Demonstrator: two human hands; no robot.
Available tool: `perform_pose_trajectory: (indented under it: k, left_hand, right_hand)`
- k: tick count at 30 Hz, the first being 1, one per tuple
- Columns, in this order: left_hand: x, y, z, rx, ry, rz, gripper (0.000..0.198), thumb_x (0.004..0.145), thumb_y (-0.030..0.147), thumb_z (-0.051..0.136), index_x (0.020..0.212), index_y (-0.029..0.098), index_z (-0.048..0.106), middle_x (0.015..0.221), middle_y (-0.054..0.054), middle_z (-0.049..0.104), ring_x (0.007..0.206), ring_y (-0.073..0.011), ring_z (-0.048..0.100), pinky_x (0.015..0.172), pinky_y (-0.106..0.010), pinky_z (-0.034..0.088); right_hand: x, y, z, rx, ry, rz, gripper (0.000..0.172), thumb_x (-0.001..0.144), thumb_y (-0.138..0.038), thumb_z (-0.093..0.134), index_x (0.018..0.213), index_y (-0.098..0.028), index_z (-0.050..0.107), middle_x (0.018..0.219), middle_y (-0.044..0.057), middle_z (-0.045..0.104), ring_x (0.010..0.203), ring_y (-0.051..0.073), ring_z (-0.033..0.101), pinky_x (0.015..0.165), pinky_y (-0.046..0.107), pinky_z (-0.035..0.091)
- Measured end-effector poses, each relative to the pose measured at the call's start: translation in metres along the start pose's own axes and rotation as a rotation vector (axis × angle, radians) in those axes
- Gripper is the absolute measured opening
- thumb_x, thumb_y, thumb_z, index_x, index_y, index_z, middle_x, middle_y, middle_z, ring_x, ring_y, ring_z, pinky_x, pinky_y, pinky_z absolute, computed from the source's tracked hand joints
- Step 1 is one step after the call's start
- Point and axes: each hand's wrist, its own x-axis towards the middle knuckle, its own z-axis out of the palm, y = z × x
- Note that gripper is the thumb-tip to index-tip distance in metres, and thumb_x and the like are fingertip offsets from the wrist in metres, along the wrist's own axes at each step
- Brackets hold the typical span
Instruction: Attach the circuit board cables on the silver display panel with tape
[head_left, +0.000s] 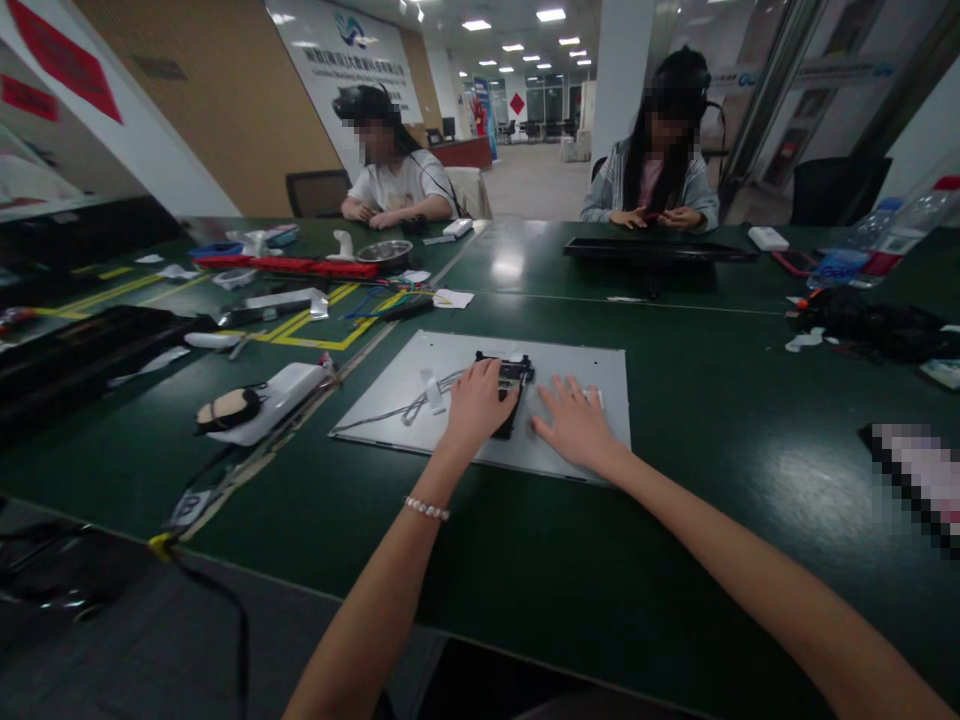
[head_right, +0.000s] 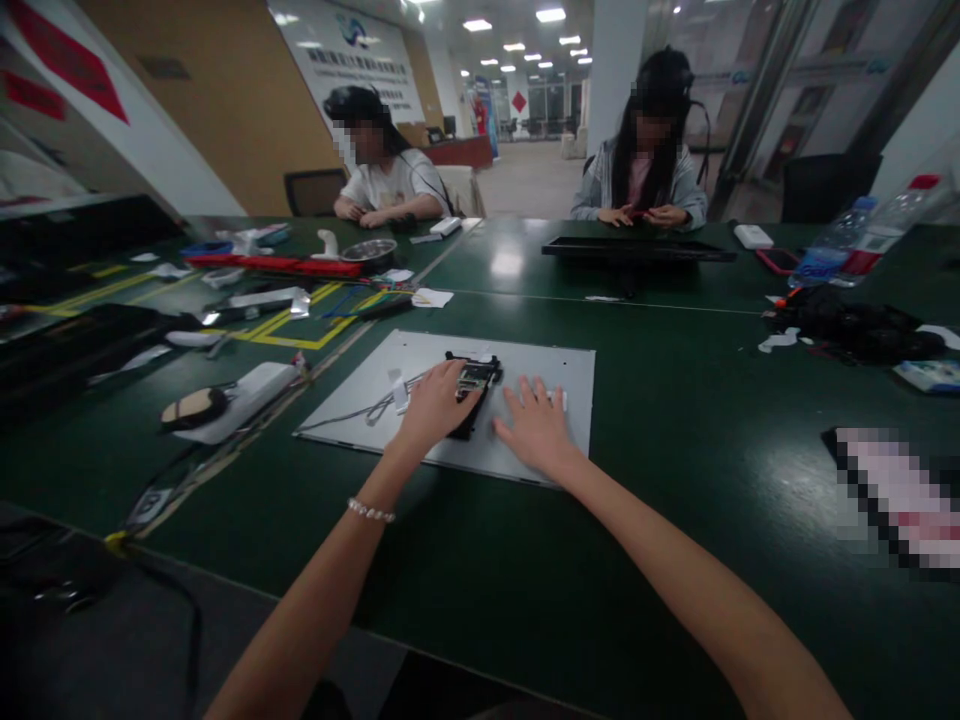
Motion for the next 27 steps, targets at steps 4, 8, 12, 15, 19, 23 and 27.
perform_pose_trajectory:
  k: [4, 8, 12, 15, 19, 23, 27]
  left_hand:
    - [0.006, -0.022, 0.011, -0.049, -0.265, -0.085, 0.069, 0.087, 0.056, 0.051, 0.146, 0.022, 0.037, 0.154, -0.011, 0.034, 0.143, -0.0340, 0.025, 0.111, -0.055, 0.027]
    - [0.011, -0.025, 0.024, -0.036, -0.331, -0.120, 0.077, 0.084, 0.062, 0.050, 0.149, 0.026, 0.032, 0.160, -0.007, 0.021, 0.147, -0.0373, 0.009, 0.111, -0.065, 0.018]
    - [0.035, -0.036, 0.035, -0.047, -0.282, -0.148, 0.077, 0.084, 0.063, 0.048, 0.149, 0.025, 0.032, 0.159, -0.008, 0.022, 0.146, -0.0376, 0.009, 0.110, -0.067, 0.017]
    - [0.059, -0.050, 0.040, -0.045, -0.248, -0.191, 0.077, 0.084, 0.064, 0.047, 0.148, 0.022, 0.035, 0.158, -0.010, 0.024, 0.145, -0.0401, 0.010, 0.108, -0.070, 0.017]
    - [0.078, -0.065, 0.042, -0.041, -0.225, -0.221, 0.073, 0.084, 0.061, 0.047, 0.146, 0.023, 0.037, 0.157, -0.011, 0.027, 0.144, -0.0402, 0.012, 0.108, -0.069, 0.017]
    - [0.076, -0.072, 0.040, -0.025, -0.243, -0.193, 0.075, 0.085, 0.063, 0.046, 0.147, 0.023, 0.035, 0.157, -0.010, 0.027, 0.144, -0.0413, 0.012, 0.108, -0.070, 0.016]
    - [0.072, -0.076, 0.034, -0.012, -0.287, -0.179, 0.075, 0.084, 0.067, 0.046, 0.145, 0.025, 0.038, 0.156, -0.010, 0.031, 0.144, -0.0406, 0.014, 0.108, -0.070, 0.012]
  right_hand:
    - [0.001, -0.001, 0.001, 0.009, 0.002, -0.007, 0.064, 0.096, -0.056, 0.029, 0.150, -0.022, 0.034, 0.160, 0.011, 0.023, 0.147, 0.034, 0.015, 0.113, 0.060, 0.011]
    - [0.000, 0.001, 0.003, 0.011, 0.029, -0.020, 0.063, 0.097, -0.055, 0.028, 0.149, -0.021, 0.035, 0.159, 0.013, 0.025, 0.146, 0.034, 0.016, 0.113, 0.060, 0.011]
    - [0.000, 0.004, 0.002, 0.024, 0.035, -0.029, 0.062, 0.097, -0.053, 0.028, 0.149, -0.020, 0.036, 0.158, 0.013, 0.027, 0.146, 0.034, 0.018, 0.113, 0.060, 0.011]
    - [-0.001, 0.005, 0.000, 0.031, 0.054, -0.043, 0.062, 0.097, -0.054, 0.027, 0.148, -0.019, 0.038, 0.157, 0.014, 0.030, 0.145, 0.034, 0.019, 0.114, 0.059, 0.011]
    - [-0.001, 0.004, -0.003, 0.036, 0.044, -0.033, 0.062, 0.098, -0.054, 0.027, 0.147, -0.019, 0.039, 0.157, 0.014, 0.030, 0.145, 0.035, 0.020, 0.113, 0.060, 0.012]
    - [0.000, 0.004, -0.004, 0.044, 0.040, -0.035, 0.062, 0.098, -0.053, 0.027, 0.147, -0.019, 0.038, 0.157, 0.014, 0.030, 0.145, 0.035, 0.019, 0.113, 0.060, 0.012]
    - [0.000, 0.005, -0.002, 0.043, 0.047, -0.039, 0.060, 0.097, -0.053, 0.031, 0.147, -0.020, 0.039, 0.158, 0.014, 0.029, 0.145, 0.034, 0.019, 0.113, 0.060, 0.011]
